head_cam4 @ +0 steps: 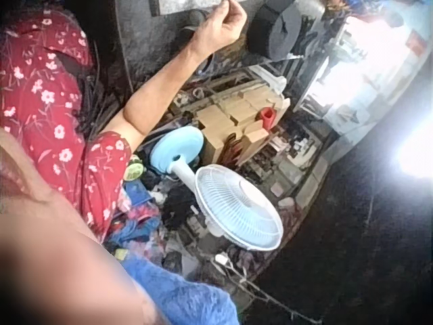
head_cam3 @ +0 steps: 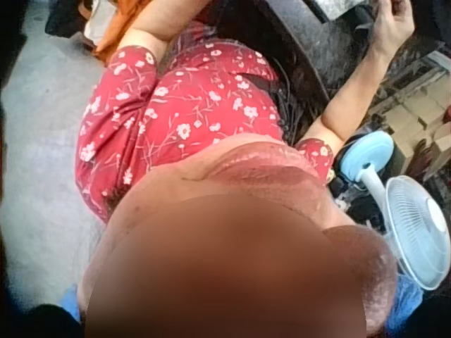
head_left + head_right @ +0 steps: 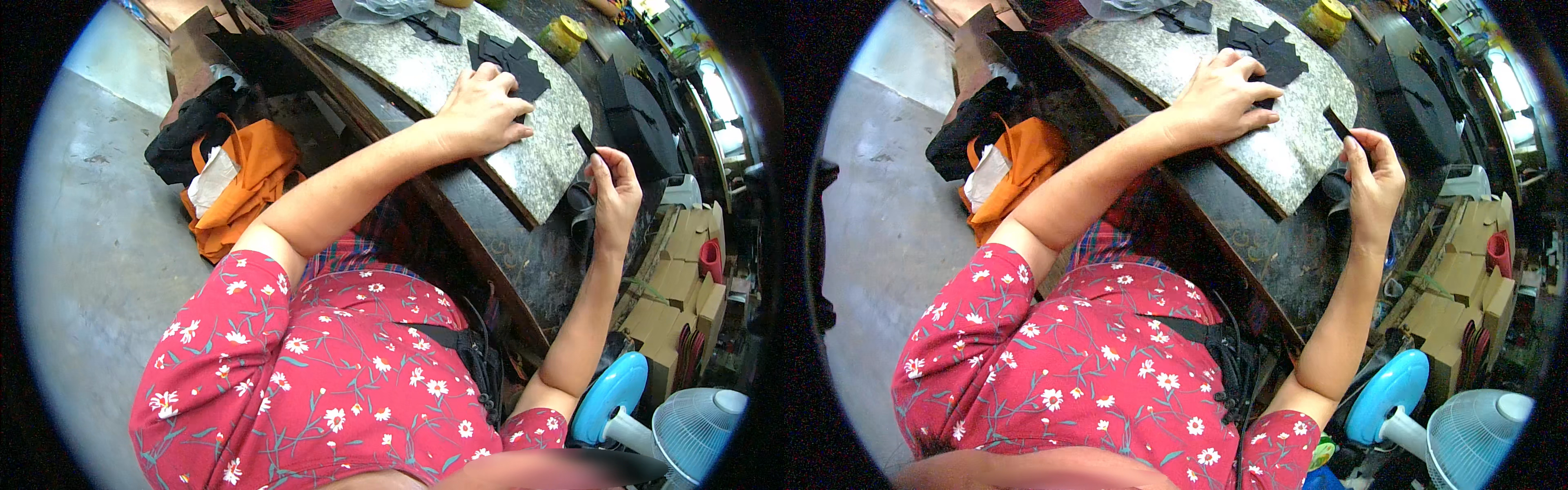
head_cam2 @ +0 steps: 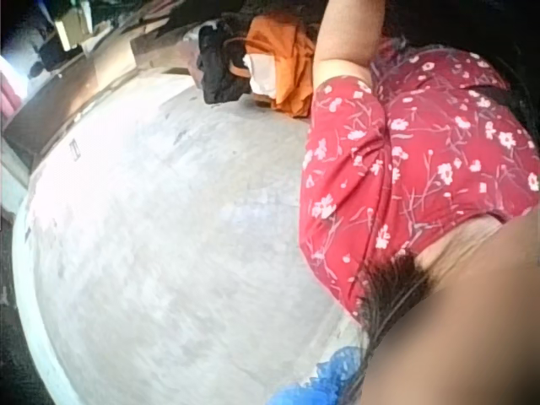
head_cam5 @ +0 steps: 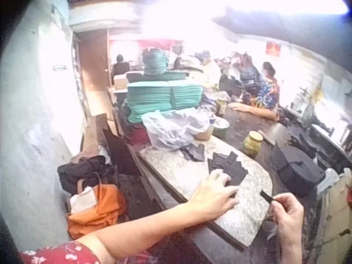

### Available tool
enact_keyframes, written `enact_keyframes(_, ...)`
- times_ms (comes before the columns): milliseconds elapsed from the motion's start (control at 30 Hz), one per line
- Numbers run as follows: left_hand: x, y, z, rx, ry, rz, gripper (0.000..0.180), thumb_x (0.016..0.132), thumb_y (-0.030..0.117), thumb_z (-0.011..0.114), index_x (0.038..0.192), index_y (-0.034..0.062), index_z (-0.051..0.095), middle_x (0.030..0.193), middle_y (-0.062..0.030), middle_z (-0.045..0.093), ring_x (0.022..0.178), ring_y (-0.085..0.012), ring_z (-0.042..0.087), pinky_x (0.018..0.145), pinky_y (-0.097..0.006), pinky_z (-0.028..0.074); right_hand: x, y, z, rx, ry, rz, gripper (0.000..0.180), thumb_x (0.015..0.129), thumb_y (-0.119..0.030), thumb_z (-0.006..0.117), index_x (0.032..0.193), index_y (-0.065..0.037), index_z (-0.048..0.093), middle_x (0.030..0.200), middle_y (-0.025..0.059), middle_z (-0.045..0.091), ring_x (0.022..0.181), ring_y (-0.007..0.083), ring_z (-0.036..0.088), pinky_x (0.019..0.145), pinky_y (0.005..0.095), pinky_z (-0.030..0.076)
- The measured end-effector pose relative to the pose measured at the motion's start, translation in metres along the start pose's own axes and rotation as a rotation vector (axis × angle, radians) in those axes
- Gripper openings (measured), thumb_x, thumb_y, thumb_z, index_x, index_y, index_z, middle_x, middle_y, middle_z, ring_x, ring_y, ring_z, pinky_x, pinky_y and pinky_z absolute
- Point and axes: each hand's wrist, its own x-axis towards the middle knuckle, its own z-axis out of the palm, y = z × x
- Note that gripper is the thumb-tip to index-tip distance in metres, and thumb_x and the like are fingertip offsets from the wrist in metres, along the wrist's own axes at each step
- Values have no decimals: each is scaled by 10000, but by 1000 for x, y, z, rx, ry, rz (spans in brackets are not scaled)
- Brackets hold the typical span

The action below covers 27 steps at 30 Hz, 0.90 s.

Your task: The person repeatedly picks up small black fabric pieces and a strip of black material, aligns them on a work surface, and cuts the strip with scissors. The cut pieces are placed into a growing pile on the table.

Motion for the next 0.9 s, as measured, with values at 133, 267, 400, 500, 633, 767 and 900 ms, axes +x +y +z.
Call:
enact_keyframes(133, 17, -3, 1, -377, 61, 29, 405, 883, 419, 695, 1223, 200, 703, 1203, -47, 685, 1142, -332, 571, 990, -485, 439, 2, 4, 0, -27, 20, -21, 118, 960, -90, 679, 1054, -19, 679, 850, -8, 660, 671, 26, 526, 584, 178, 414)
enact_keyframes(267, 16, -6, -15, -71, 96, 64, 329, 845, 300, 742, 1138, 148, 735, 1106, -88, 662, 1090, -312, 569, 967, -420, 479, 4, 8, -3, -11, 41, -12, 118, 958, -92, 684, 1049, -18, 688, 847, -5, 665, 668, 24, 526, 578, 178, 412)
enact_keyframes(400, 13, 0, -21, 109, -124, 68, 272, 803, 268, 759, 1041, 136, 759, 1019, -90, 628, 1068, -301, 566, 925, -420, 496, 5, 12, -4, 7, 19, -8, 123, 957, -94, 686, 1054, -18, 692, 843, -5, 665, 670, 24, 532, 577, 176, 412)
enact_keyframes(500, 16, -2, -22, 58, -125, 73, 232, 808, 248, 755, 1009, 133, 740, 1017, -85, 626, 1071, -307, 567, 906, -422, 505, 6, 14, -3, 18, 10, -9, 125, 958, -96, 686, 1056, -19, 692, 842, -5, 665, 676, 24, 539, 577, 176, 411)
enact_keyframes(633, 18, -2, -25, -80, -34, 89, 170, 805, 241, 747, 920, 122, 708, 982, -87, 640, 1007, -309, 614, 855, -434, 523, 5, 13, -2, 9, 22, -8, 128, 960, -105, 685, 1058, -23, 691, 839, -7, 665, 685, 24, 549, 583, 174, 409)
enact_keyframes(767, 13, 6, -29, -345, 21, 214, 108, 833, 156, 723, 893, 100, 651, 911, -79, 637, 891, -305, 651, 776, -407, 531, 6, 9, -4, 49, 15, 34, 134, 960, -122, 688, 1056, -28, 693, 827, -16, 665, 690, 23, 557, 585, 170, 397)
enact_keyframes(900, -6, 13, -30, -401, -112, 355, 99, 836, 113, 722, 900, 93, 650, 924, -67, 642, 940, -302, 627, 816, -386, 521, 5, 5, -8, 51, -37, 141, 151, 952, -137, 704, 1049, -22, 699, 792, -28, 649, 671, 16, 536, 584, 172, 384)
